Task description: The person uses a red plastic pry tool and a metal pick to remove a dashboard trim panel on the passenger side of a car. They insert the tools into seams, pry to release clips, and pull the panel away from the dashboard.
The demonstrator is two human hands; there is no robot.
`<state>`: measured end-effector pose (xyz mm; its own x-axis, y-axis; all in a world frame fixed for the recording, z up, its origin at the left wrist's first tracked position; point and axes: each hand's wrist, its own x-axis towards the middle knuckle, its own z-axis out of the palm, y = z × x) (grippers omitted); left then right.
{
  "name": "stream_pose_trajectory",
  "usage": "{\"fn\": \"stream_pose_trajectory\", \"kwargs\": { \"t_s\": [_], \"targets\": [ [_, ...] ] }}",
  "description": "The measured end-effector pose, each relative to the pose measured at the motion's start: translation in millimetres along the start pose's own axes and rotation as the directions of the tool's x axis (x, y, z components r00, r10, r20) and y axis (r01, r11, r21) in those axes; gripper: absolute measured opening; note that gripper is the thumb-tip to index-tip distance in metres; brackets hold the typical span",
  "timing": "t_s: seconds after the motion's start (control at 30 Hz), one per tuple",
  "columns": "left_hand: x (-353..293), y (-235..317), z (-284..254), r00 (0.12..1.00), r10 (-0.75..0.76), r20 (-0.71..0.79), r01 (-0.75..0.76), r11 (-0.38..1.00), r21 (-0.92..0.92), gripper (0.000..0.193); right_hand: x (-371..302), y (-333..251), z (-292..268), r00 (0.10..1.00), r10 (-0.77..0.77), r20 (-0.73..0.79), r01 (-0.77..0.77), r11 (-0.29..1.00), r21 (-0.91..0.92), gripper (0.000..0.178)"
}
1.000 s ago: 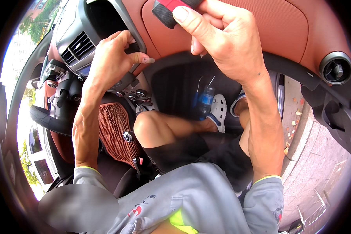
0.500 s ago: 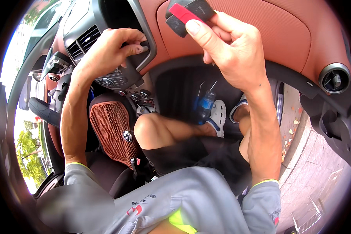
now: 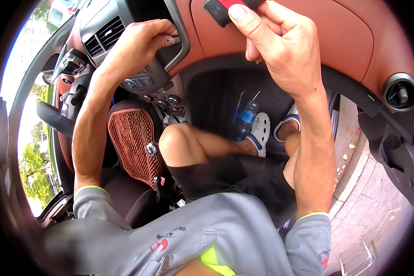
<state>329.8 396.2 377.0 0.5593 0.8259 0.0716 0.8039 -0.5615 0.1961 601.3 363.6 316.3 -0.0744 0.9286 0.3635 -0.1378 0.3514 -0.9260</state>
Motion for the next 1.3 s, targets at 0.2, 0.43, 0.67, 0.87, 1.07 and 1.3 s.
{"fn": "stream_pose_trajectory", "kwargs": {
  "t_s": [0.2, 0.43, 0.67, 0.87, 1.07, 1.3],
  "targets": [
    [1.3, -0.4, -12.5, 0.994, 0.025, 0.109, -0.043, 0.984, 0.172, 0.019, 2.3, 0.4, -3.1, 1.0, 0.018, 0.008, -0.018, 1.0, -0.004, 0.03],
    [-6.5, -1.8, -7.6, 0.985, 0.172, 0.013, -0.164, 0.914, 0.372, 0.02, 0.3, 1.1, -0.3, 1.0, -0.007, 0.005, 0.007, 1.0, -0.03, 0.027],
    [-3.8, -5.6, -13.5, 0.964, 0.263, 0.049, -0.242, 0.781, 0.575, 0.017, -1.1, 7.0, -7.1, 0.999, 0.017, 0.035, -0.015, 0.999, -0.045, 0.028],
    [-5.5, -14.5, -18.2, 0.935, 0.353, 0.011, -0.301, 0.781, 0.547, 0.015, -5.3, -9.7, 4.5, 0.999, 0.002, 0.046, -0.004, 0.999, 0.042, 0.028],
    [-12.0, -23.2, -13.3, 0.912, 0.409, -0.03, -0.329, 0.774, 0.541, 0.013, -22.5, -6.4, -17.6, 0.99, -0.107, 0.095, 0.081, 0.964, 0.252, 0.033],
    [-8.5, -28.0, -14.0, 0.921, 0.39, -0.018, -0.335, 0.814, 0.474, 0.013, -16.7, -48.9, -30.4, 0.98, -0.183, -0.073, 0.174, 0.978, -0.117, 0.031]
  ]
}}
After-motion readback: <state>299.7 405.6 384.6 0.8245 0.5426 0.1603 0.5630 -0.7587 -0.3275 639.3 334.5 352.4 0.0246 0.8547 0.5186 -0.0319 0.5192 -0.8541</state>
